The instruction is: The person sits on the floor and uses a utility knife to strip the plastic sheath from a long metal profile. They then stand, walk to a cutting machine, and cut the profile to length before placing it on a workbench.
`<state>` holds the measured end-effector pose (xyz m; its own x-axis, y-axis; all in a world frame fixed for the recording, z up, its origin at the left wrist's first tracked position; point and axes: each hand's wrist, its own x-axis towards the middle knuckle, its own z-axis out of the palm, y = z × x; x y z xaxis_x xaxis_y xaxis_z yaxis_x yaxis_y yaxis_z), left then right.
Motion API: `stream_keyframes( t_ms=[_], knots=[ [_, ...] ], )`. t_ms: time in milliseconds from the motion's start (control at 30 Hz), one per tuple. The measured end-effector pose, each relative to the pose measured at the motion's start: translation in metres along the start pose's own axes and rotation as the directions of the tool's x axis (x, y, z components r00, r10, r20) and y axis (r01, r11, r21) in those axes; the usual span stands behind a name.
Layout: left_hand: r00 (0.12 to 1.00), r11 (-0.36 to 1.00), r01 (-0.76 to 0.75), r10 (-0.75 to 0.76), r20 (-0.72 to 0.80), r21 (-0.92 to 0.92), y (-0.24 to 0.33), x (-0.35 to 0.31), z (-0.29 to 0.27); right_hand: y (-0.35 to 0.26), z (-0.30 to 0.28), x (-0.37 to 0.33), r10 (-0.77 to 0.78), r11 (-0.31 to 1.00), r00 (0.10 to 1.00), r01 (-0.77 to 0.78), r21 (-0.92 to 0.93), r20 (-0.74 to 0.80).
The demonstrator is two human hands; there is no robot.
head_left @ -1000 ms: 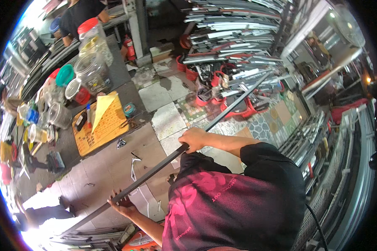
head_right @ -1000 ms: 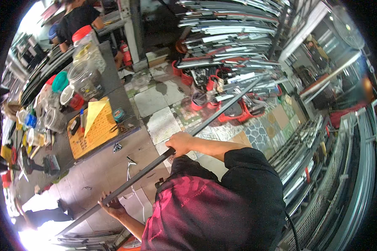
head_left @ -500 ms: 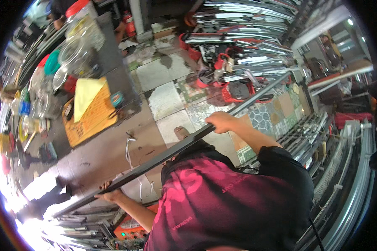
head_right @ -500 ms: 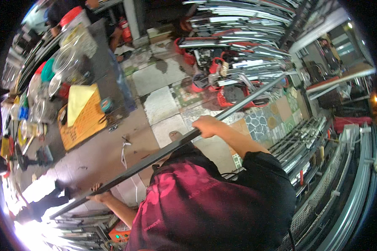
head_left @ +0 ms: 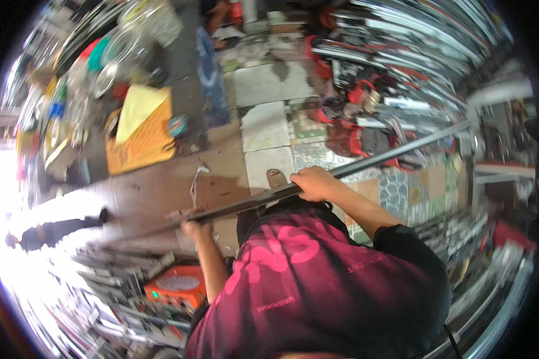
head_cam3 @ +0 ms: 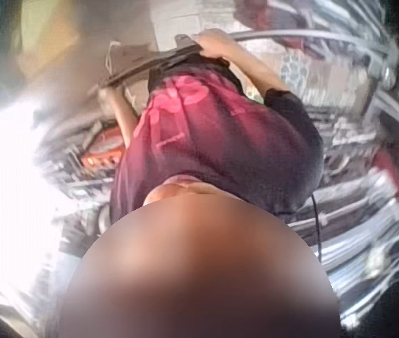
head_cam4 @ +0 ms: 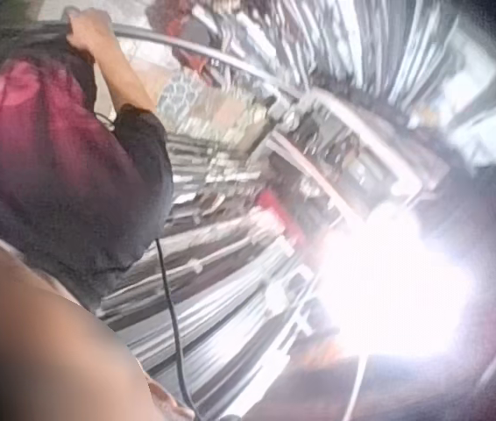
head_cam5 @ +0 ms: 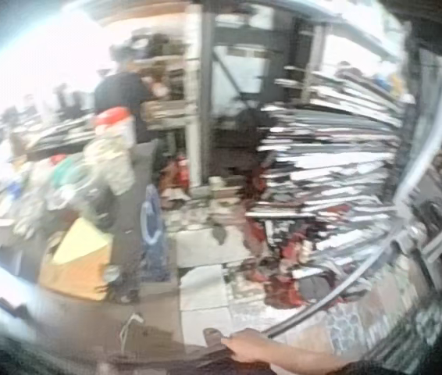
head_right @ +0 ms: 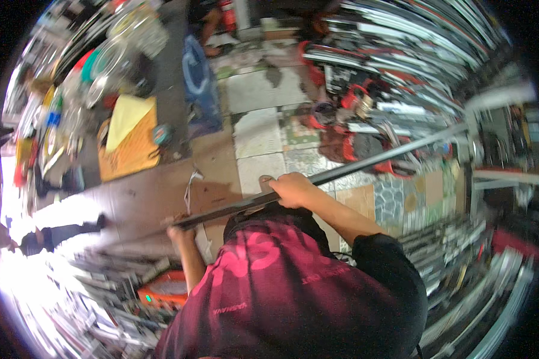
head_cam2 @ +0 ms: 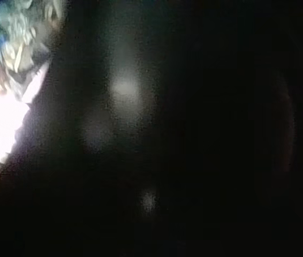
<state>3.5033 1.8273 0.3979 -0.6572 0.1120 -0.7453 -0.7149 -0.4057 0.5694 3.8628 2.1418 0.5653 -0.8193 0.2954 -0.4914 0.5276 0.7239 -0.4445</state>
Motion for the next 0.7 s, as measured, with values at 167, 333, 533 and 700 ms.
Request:
stream_keyframes(
  t_ms=[167,333,533,700],
  knots=[
    [0.976,0.950,0.176,-0.202,-0.077,-0.260,-0.111,-0.016,0.036,-0.021,-0.007,0.025,-0.079,0.996,0.996,0.081,-0.032,0.042],
    [0.970,0.971,0.111,-0.152,-0.189,-0.210,-0.116,0.044,0.010,0.031,-0.070,-0.034,0.133,0.964,0.961,-0.069,-0.257,0.243],
    [0.956,0.983,0.020,-0.073,-0.286,-0.183,-0.109,0.098,-0.035,0.060,-0.132,-0.091,0.333,0.924,0.878,-0.230,-0.305,0.345],
    [0.963,0.992,0.096,-0.113,-0.245,-0.081,-0.153,0.061,-0.010,0.039,-0.060,-0.028,0.191,0.927,0.945,-0.084,-0.365,0.266]
  ],
)
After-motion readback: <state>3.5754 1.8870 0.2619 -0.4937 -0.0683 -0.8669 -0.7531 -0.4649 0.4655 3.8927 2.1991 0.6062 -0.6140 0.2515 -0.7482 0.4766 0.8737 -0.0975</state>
